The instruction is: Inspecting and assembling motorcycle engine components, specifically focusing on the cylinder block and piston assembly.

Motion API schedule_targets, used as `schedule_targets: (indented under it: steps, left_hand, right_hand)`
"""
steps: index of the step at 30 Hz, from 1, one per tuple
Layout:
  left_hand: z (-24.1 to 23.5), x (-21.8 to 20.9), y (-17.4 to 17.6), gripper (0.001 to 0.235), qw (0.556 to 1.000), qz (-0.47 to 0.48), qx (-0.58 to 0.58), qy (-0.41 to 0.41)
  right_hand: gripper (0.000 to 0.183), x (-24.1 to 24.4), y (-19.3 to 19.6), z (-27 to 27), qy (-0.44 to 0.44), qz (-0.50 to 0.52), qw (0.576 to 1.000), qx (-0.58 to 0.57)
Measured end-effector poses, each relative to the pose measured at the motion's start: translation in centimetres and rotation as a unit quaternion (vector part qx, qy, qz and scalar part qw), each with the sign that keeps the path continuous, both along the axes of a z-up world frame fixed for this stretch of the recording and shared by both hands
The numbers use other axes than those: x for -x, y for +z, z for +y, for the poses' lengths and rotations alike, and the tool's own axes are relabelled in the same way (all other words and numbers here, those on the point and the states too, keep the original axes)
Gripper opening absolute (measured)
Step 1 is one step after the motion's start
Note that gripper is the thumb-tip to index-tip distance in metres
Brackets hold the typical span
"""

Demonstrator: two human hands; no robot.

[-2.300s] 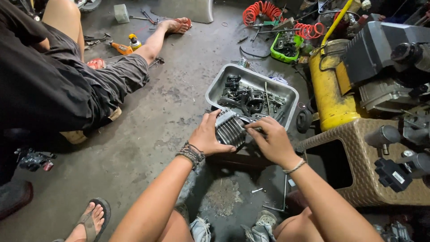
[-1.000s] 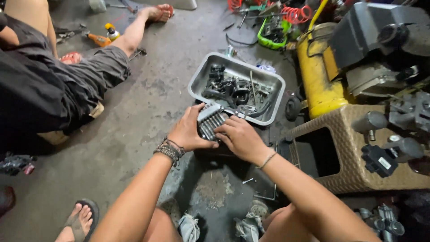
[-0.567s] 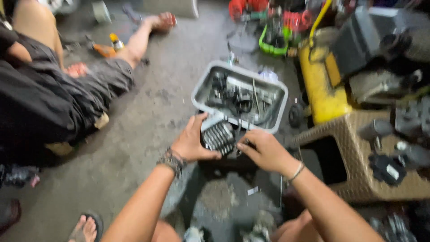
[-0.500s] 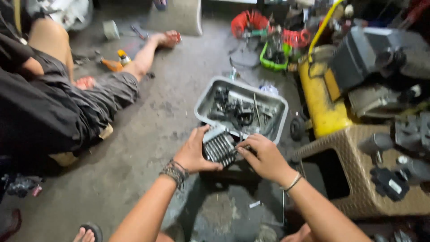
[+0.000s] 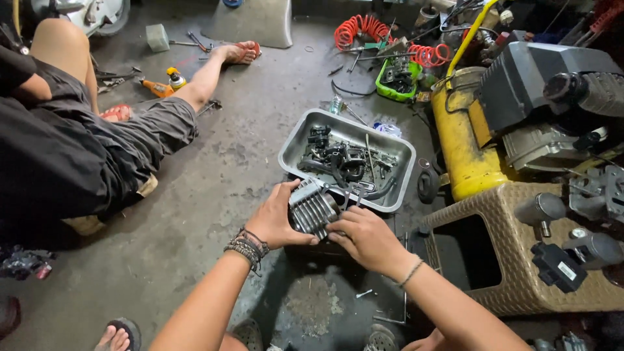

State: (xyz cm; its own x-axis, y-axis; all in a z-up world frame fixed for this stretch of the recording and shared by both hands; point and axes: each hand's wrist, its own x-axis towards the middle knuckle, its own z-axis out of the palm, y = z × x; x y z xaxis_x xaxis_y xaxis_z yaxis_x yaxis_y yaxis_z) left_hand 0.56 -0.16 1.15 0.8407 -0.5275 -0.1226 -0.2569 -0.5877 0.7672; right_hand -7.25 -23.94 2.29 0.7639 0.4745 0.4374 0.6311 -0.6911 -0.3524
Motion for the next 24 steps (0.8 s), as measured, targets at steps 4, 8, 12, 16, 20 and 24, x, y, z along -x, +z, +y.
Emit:
schedule_targets:
  steps: [4, 8, 12, 16, 20, 24]
  left_hand:
    - [-0.1, 0.0, 0.2, 0.121, 1.000, 0.008, 0.000, 0.008]
    - [-0.1, -0.2, -1.6, 0.122, 1.000, -0.014, 0.006, 0.011]
    - [-0.1, 0.0, -1.6, 0.122, 1.000, -0.022, 0.010, 0.009]
    - [0.0, 0.0, -2.0, 0.124, 0.999, -0.038, 0.013, 0.008]
    - [0.1, 0.1, -1.4, 0.123, 1.000, -0.030, -0.003, 0.002]
    - [0.3, 0.3, -1.5, 0.122, 1.000, -0.025, 0.000, -0.003]
  right_hand:
    - [0.036, 0.9, 0.6, -1.8, 0.008, 0.179, 0.983, 0.027]
    - [0.021, 0.6, 1.0, -2.0, -0.024, 0.129, 0.989, -0.061]
    - [0.009, -1.0, 0.8, -0.4, -0.054, 0.059, 0.990, -0.118]
    - [0.011, -2.4, -0.3, 1.4, -0.057, 0.013, 0.988, -0.146]
    - [0.011, -2.5, -1.6, 2.8, -0.028, -0.003, 0.991, -0.130]
    - [0.013, -1.3, -0.9, 2.2, -0.028, 0.006, 0.997, -0.075]
